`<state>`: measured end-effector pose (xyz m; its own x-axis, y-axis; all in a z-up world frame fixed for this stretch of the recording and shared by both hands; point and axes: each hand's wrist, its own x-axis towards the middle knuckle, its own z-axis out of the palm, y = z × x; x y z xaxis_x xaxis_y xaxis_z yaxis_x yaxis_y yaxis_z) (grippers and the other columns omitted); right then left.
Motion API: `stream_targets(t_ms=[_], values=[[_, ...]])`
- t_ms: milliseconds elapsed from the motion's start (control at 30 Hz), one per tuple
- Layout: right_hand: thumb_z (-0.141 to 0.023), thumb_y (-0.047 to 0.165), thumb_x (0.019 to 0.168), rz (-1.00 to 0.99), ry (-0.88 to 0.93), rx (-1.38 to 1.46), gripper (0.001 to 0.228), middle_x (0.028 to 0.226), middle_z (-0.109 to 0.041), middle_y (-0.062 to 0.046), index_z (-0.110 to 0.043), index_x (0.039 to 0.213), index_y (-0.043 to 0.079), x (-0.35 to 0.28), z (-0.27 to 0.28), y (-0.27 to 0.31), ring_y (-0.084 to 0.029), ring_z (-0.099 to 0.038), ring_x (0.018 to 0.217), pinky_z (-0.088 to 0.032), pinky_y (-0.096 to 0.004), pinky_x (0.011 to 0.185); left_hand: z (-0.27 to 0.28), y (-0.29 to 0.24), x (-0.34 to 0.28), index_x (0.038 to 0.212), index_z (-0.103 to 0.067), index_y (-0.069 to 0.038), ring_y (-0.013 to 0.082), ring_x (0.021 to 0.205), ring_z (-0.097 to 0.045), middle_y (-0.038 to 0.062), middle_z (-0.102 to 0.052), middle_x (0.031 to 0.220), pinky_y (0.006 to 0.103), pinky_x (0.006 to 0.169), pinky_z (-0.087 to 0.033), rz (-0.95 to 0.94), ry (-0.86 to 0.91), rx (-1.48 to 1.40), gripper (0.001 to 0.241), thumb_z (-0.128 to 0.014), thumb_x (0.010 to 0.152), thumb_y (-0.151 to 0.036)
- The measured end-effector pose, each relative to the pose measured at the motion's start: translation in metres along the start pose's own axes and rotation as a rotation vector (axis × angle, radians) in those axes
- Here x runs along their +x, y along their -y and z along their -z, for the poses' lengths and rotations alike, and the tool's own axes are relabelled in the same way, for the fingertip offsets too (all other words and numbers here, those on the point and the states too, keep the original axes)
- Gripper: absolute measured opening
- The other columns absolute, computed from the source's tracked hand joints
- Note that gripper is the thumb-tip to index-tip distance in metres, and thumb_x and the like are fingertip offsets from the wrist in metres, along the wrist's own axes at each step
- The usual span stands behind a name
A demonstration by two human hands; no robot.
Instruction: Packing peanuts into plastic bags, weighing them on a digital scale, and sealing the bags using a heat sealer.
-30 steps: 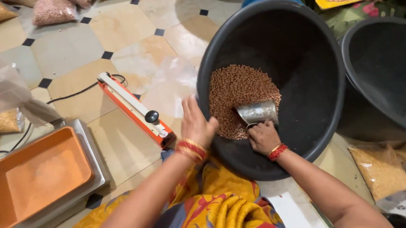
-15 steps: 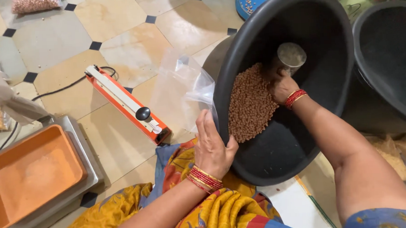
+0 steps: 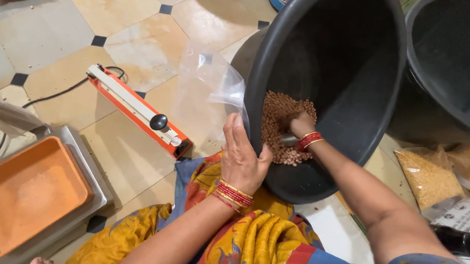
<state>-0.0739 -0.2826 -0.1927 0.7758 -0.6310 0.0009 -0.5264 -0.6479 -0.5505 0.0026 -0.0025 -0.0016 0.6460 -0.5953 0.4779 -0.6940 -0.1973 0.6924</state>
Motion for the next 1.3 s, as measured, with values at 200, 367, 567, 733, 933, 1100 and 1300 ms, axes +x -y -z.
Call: stream_targets(t_ms=[200,367,567,733,933,1100,1300], values=[[-0.071,0.007,0.083,-0.541,-0.132,1.222,0.009,0.066,-0.066,-0.004,-0.070,0.074,0.005,0.015,-0.030,0.040,-0.013,-0.052,0.051,-0.034,-0.027,0.043,0.027,0.012,0.010,0.146,-0.033,0.005,0.0487,0.128,-0.053,0.028,-0.040,0.151,0.0496,0.098,-0.051,0.088,0.085,-0.007,0.082,-0.076,0.083,-0.024],[-0.072,0.009,0.081,-0.451,-0.179,1.604,0.014,0.060,-0.060,-0.002,-0.065,0.069,0.009,0.043,-0.007,0.058,-0.010,-0.046,0.043,-0.031,-0.024,0.039,0.079,0.049,0.000,0.144,-0.042,0.004,0.0460,0.131,-0.053,0.028,-0.046,0.149,0.0484,0.104,-0.049,0.115,0.067,0.161,0.070,-0.067,0.095,-0.039],[-0.070,0.008,0.081,-0.234,-0.457,1.251,0.011,0.061,-0.062,-0.001,-0.071,0.072,0.001,0.073,0.036,0.094,-0.010,-0.051,0.047,-0.033,-0.025,0.041,0.191,0.052,-0.022,0.137,-0.062,-0.004,0.0341,0.126,-0.061,0.017,-0.060,0.144,0.0414,0.103,-0.049,0.331,0.037,0.175,0.048,-0.042,0.106,-0.035],[-0.070,0.011,0.083,-0.232,-0.450,1.193,0.012,0.060,-0.062,-0.001,-0.073,0.075,0.002,0.097,0.064,0.099,-0.011,-0.048,0.044,-0.032,-0.026,0.042,0.270,0.106,-0.059,0.134,-0.069,-0.005,0.0271,0.122,-0.066,0.014,-0.068,0.141,0.0397,0.097,-0.049,0.493,0.058,-0.072,0.045,-0.044,0.107,-0.030],[-0.067,0.008,0.085,-0.281,-0.410,1.709,0.029,0.053,-0.051,-0.003,-0.051,0.061,0.011,0.089,0.073,0.085,-0.016,-0.043,0.039,-0.034,-0.030,0.041,0.320,0.121,-0.073,0.142,-0.069,-0.010,0.0393,0.098,-0.067,0.020,-0.070,0.131,0.0469,0.074,-0.054,0.818,0.020,-0.005,0.049,-0.066,0.094,-0.019],[-0.068,0.005,0.086,-0.124,-0.392,1.636,0.029,0.057,-0.052,-0.003,-0.052,0.063,0.011,0.070,0.094,0.114,-0.017,-0.046,0.043,-0.036,-0.030,0.044,0.343,0.143,-0.072,0.154,-0.053,-0.011,0.0380,0.106,-0.067,0.019,-0.059,0.142,0.0475,0.090,-0.054,0.555,-0.166,0.606,0.075,-0.070,0.082,-0.008],[-0.071,0.008,0.091,-0.039,-0.155,1.733,0.028,0.067,-0.055,-0.007,-0.054,0.070,0.010,0.048,0.117,0.200,-0.018,-0.044,0.052,-0.039,-0.030,0.054,0.346,0.167,-0.050,0.155,-0.044,0.000,0.0419,0.113,-0.063,0.016,-0.042,0.160,0.0477,0.089,-0.056,0.235,-0.268,1.004,0.075,-0.055,0.082,0.008]])
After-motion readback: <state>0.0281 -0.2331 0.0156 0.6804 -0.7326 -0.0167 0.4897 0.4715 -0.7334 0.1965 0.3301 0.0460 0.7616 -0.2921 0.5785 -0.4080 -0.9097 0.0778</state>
